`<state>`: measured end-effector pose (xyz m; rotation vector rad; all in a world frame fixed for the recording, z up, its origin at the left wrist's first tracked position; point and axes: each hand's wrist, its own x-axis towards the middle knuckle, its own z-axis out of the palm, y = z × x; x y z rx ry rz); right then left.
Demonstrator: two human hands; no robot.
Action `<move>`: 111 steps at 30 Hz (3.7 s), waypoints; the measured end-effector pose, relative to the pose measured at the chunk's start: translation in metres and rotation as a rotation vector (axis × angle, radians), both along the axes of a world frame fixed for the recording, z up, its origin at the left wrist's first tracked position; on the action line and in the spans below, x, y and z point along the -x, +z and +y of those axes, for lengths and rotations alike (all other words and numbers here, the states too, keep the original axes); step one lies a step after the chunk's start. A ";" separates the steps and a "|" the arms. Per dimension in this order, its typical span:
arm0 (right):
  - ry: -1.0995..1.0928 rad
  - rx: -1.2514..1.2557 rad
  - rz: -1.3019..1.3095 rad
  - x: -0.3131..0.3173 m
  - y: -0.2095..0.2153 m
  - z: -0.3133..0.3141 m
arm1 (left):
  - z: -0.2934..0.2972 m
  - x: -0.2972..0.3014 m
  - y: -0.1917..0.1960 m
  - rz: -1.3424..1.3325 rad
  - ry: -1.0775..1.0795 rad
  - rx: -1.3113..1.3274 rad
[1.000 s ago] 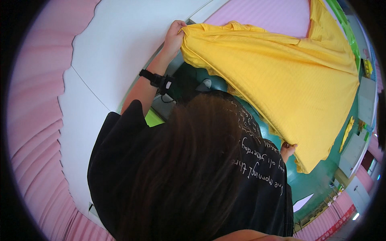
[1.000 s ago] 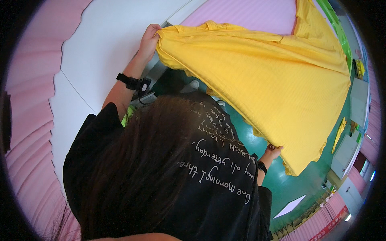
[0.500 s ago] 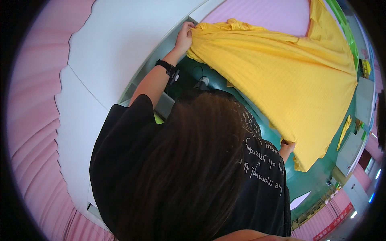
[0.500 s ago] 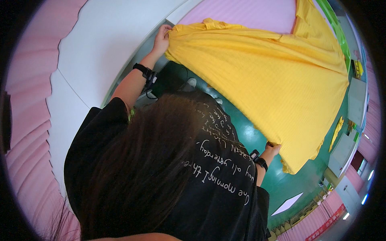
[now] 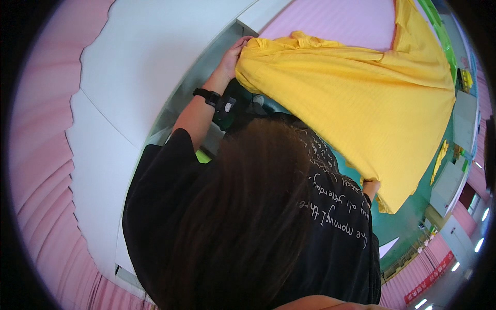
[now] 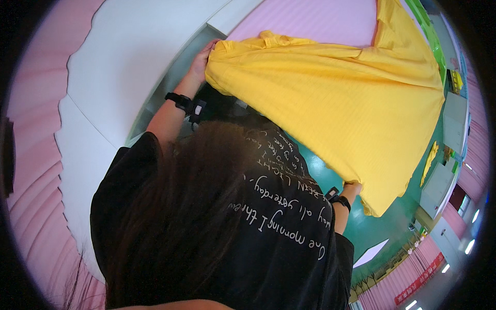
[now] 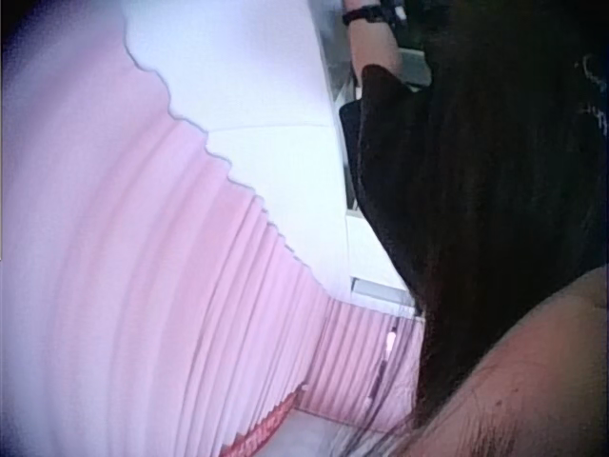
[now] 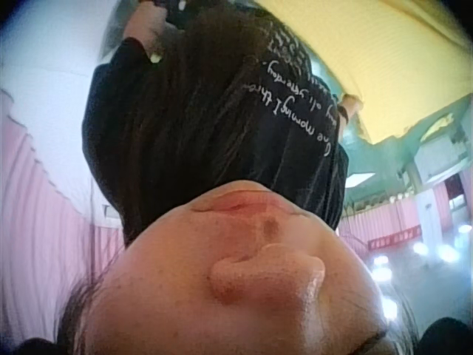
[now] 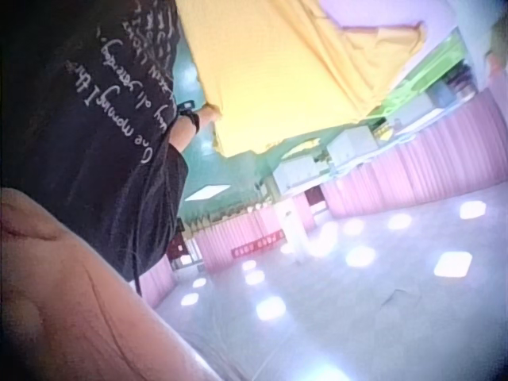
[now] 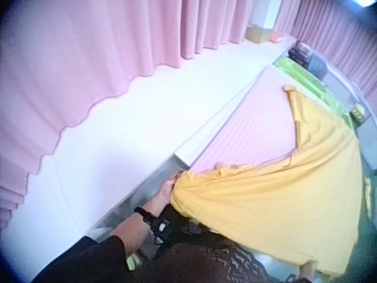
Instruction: The person spreads a yellow bedsheet over two separate pink mattresses on tabletops, smoothing the fabric and tucking the edges under the mattress corners.
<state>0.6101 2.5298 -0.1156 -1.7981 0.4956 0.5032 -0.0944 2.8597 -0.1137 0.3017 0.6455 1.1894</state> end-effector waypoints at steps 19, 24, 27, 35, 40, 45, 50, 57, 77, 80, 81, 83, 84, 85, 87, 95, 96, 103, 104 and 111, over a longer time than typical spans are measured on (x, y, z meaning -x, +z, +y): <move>1.696 1.597 -1.004 -0.005 0.024 -0.025 | 0.038 0.004 0.014 0.605 0.070 -0.157; 1.391 1.519 -0.836 0.035 0.022 0.011 | 0.004 0.029 0.001 1.120 -0.220 -0.210; 1.194 1.646 -0.784 0.037 0.021 0.002 | -0.006 0.038 -0.002 0.551 -0.280 -0.131; 0.045 0.977 -0.823 0.119 0.077 0.090 | -0.048 0.050 0.002 0.592 -0.326 -0.066; 0.555 0.497 -1.276 0.113 0.097 0.162 | -0.041 0.034 0.018 0.581 -0.156 -0.197; 1.334 -0.188 -0.978 0.262 0.112 0.275 | -0.050 0.028 0.018 0.746 0.109 -0.304; 2.124 -0.482 -1.179 0.428 0.146 0.327 | -0.042 0.024 0.034 0.892 0.217 -0.412; 2.263 -0.466 -1.724 0.546 0.154 0.356 | -0.030 0.023 0.055 0.907 0.256 -0.541; 2.537 -0.369 -0.877 0.544 0.157 0.369 | -0.017 0.008 0.074 0.567 0.178 -0.375; 2.486 -0.484 -0.778 0.545 0.157 0.366 | -0.016 0.011 0.087 0.555 0.148 -0.393; 2.527 -0.406 -0.736 0.545 0.159 0.365 | -0.016 0.011 0.092 0.580 0.142 -0.415; 2.563 -0.327 -0.700 0.544 0.162 0.364 | -0.014 0.010 0.098 0.603 0.136 -0.440; 2.564 -0.349 -0.725 0.544 0.162 0.363 | -0.014 0.009 0.102 0.599 0.138 -0.420; 2.562 -0.373 -0.752 0.545 0.162 0.362 | -0.013 0.009 0.104 0.597 0.139 -0.402; 2.565 -0.327 -0.781 0.547 0.162 0.363 | -0.009 0.009 0.104 0.620 0.146 -0.429; 2.481 -0.576 -1.272 0.531 0.166 0.348 | 0.024 0.027 0.076 1.189 -0.098 -0.498; 2.458 -0.572 -1.285 0.521 0.167 0.345 | 0.023 0.028 0.071 1.192 -0.107 -0.519; 2.204 -0.234 -1.345 0.407 0.178 0.292 | 0.019 0.032 0.095 1.251 -0.159 -0.578; 2.156 -0.169 -1.351 0.386 0.174 0.281 | 0.025 0.028 0.108 1.274 -0.173 -0.634; 1.488 0.409 -1.324 0.262 0.139 0.147 | 0.052 -0.019 0.095 1.553 -0.393 -0.853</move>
